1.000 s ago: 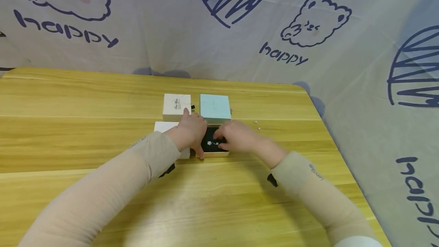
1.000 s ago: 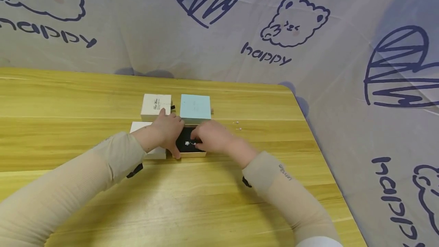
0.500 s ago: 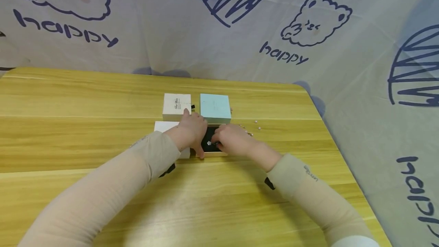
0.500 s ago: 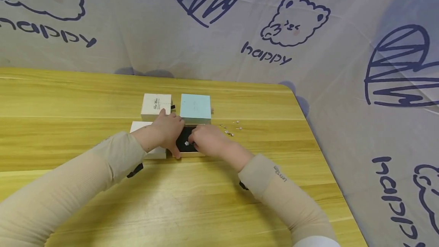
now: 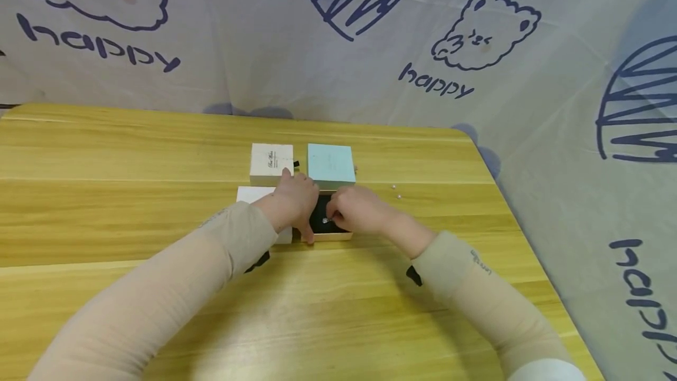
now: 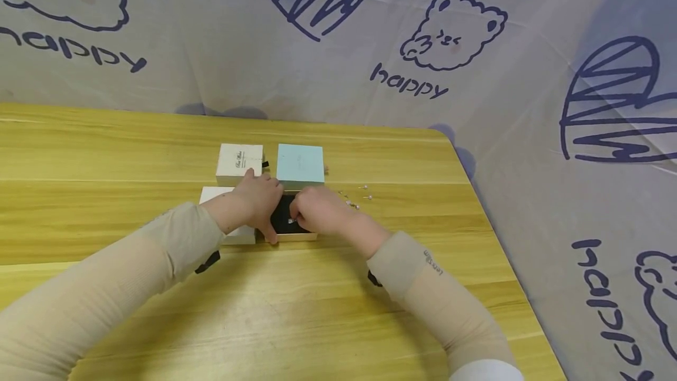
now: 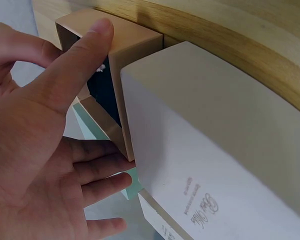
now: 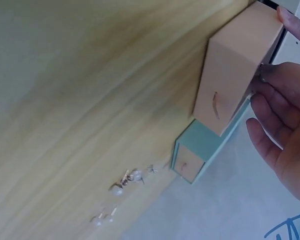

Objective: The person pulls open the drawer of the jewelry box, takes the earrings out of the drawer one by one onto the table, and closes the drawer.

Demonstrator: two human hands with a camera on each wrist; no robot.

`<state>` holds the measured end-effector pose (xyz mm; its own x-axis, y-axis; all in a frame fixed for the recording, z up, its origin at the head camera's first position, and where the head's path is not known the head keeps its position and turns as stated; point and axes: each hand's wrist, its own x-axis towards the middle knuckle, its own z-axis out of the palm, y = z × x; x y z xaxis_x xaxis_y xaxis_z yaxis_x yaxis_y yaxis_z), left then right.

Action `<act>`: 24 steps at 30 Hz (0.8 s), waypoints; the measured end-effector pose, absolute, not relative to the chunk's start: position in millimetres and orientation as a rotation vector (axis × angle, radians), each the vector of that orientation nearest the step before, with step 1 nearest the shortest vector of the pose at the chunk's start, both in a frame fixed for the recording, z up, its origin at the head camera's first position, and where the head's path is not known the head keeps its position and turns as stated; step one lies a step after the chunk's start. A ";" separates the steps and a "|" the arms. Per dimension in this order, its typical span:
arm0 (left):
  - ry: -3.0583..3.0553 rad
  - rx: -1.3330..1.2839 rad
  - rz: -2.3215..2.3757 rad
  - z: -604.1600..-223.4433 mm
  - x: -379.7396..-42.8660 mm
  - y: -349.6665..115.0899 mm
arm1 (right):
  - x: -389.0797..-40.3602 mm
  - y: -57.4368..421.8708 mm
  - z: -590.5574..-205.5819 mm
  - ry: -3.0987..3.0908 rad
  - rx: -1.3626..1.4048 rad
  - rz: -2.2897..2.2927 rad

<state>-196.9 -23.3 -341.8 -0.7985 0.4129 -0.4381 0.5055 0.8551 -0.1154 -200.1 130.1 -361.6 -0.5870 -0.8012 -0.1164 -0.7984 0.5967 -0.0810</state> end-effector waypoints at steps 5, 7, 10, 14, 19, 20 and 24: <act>2.630 0.685 -0.311 -342.8 -197.0 -23.9 | -200.8 129.5 -356.5 2.684 -1.348 -0.051; 2.630 0.687 -0.313 -343.1 -197.2 -24.1 | -201.1 129.3 -355.3 2.685 -1.337 -0.065; 2.627 0.687 -0.320 -342.7 -197.0 -24.5 | -201.8 129.8 -352.9 2.697 -1.320 -0.087; 2.621 0.690 -0.342 -342.6 -197.7 -24.4 | -203.9 134.8 -343.6 2.742 -1.266 -0.090; 2.616 0.697 -0.364 -343.2 -198.1 -24.7 | -209.4 151.4 -332.3 2.819 -1.147 -0.111; 2.616 0.697 -0.361 -343.4 -198.1 -24.8 | -210.3 155.5 -330.6 2.831 -1.112 -0.131; 2.620 0.702 -0.349 -343.0 -197.3 -25.0 | -212.3 170.9 -327.1 2.853 -0.956 -0.207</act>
<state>-197.3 -25.0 -343.0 -0.7922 0.4211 -0.4416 0.5221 0.8424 -0.1332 -212.3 170.9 -327.1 -0.7920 -0.6058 -0.0757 -0.5885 0.7906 -0.1690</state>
